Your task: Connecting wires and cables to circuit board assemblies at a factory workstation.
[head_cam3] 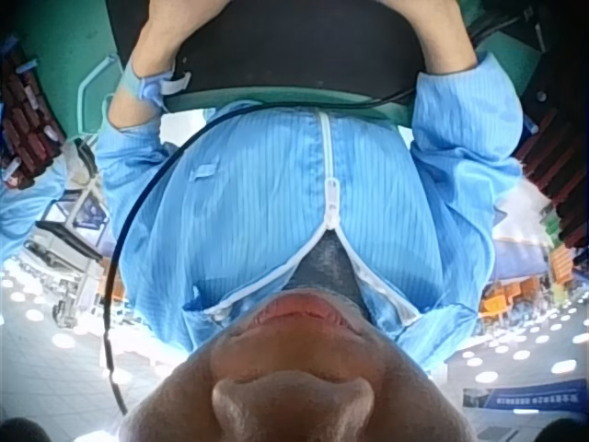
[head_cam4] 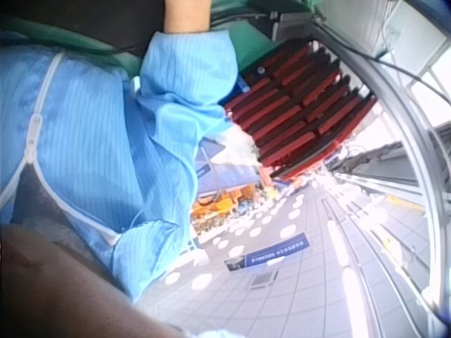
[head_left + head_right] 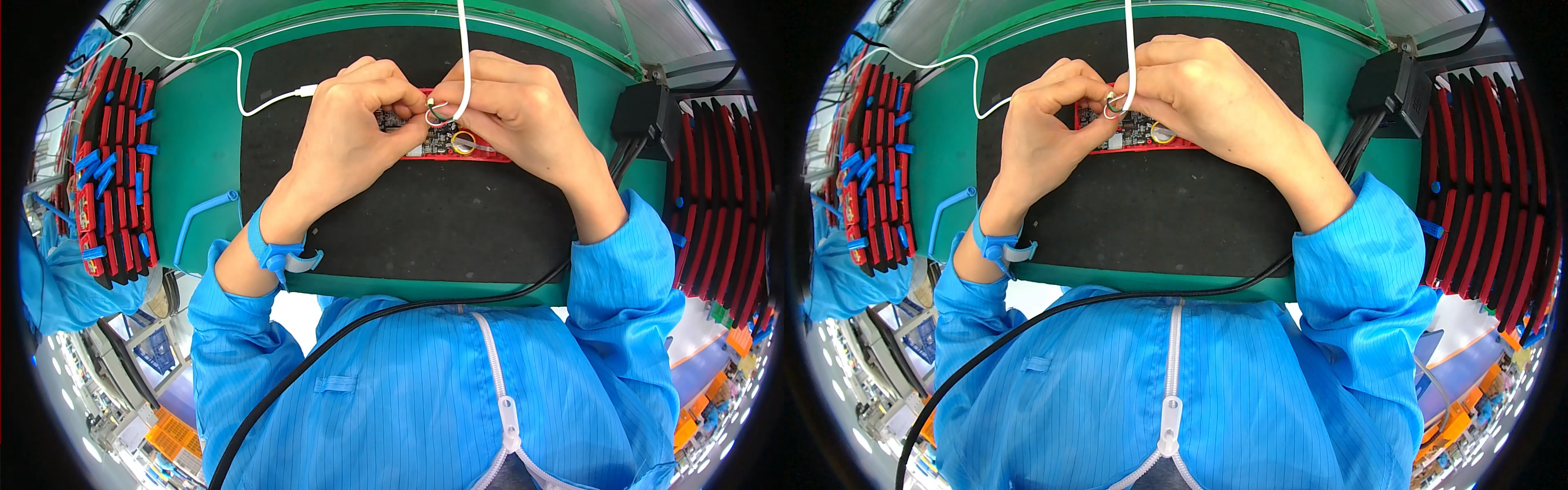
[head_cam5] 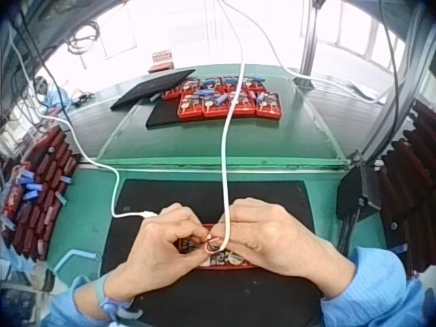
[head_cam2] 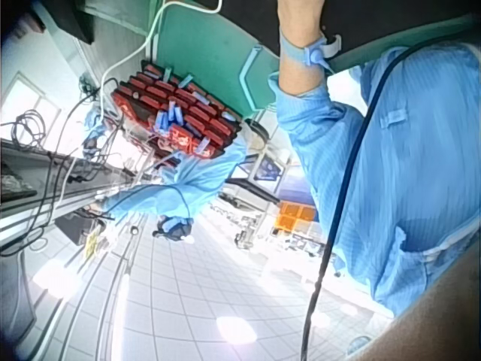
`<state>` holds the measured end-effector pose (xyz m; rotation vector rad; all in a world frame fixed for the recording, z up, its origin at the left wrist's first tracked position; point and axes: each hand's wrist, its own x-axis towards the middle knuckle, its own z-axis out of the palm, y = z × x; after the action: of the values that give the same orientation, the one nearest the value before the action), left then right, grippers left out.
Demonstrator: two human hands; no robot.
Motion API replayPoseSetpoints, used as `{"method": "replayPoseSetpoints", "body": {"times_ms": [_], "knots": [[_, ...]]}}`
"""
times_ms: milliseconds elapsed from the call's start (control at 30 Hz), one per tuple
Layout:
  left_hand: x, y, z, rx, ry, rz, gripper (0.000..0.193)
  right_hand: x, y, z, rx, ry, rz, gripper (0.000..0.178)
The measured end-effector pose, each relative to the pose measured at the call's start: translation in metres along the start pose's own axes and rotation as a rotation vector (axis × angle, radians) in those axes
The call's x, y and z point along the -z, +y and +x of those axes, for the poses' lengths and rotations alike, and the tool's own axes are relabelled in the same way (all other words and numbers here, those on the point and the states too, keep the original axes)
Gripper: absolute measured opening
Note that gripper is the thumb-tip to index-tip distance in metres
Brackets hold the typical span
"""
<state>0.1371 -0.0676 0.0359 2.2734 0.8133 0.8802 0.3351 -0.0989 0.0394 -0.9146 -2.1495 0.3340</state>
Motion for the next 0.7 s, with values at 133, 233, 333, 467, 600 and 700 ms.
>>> {"method": "replayPoseSetpoints", "body": {"times_ms": [133, 233, 333, 467, 600, 700], "knots": [[-0.0001, -0.0006, 0.0, 0.0, -0.001, 0.004, 0.011, -0.0006, 0.0004, 0.0001, 0.004, 0.006, 0.008, 0.015], [-0.0003, -0.0003, 0.0003, -0.002, 0.003, 0.003, 0.011, -0.0007, 0.0006, 0.0002, 0.0, 0.007, 0.009, 0.015], [-0.0006, -0.0006, 0.0007, -0.006, 0.003, 0.003, 0.011, 0.0, 0.0012, 0.0006, 0.005, 0.002, 0.005, 0.015], [-0.0018, -0.0009, 0.0008, -0.002, 0.004, 0.002, 0.01, 0.0006, 0.0023, 0.0004, -0.002, -0.003, 0.007, 0.015], [-0.0005, 0.0011, -0.0017, 0.025, -0.006, -0.007, 0.01, 0.002, 0.0002, 0.0016, -0.009, -0.012, 0.041, 0.015], [0.0077, 0.0049, -0.0021, 0.02, -0.052, 0.015, 0.012, 0.0018, -0.0017, 0.001, -0.019, -0.033, 0.05, 0.014]]}}
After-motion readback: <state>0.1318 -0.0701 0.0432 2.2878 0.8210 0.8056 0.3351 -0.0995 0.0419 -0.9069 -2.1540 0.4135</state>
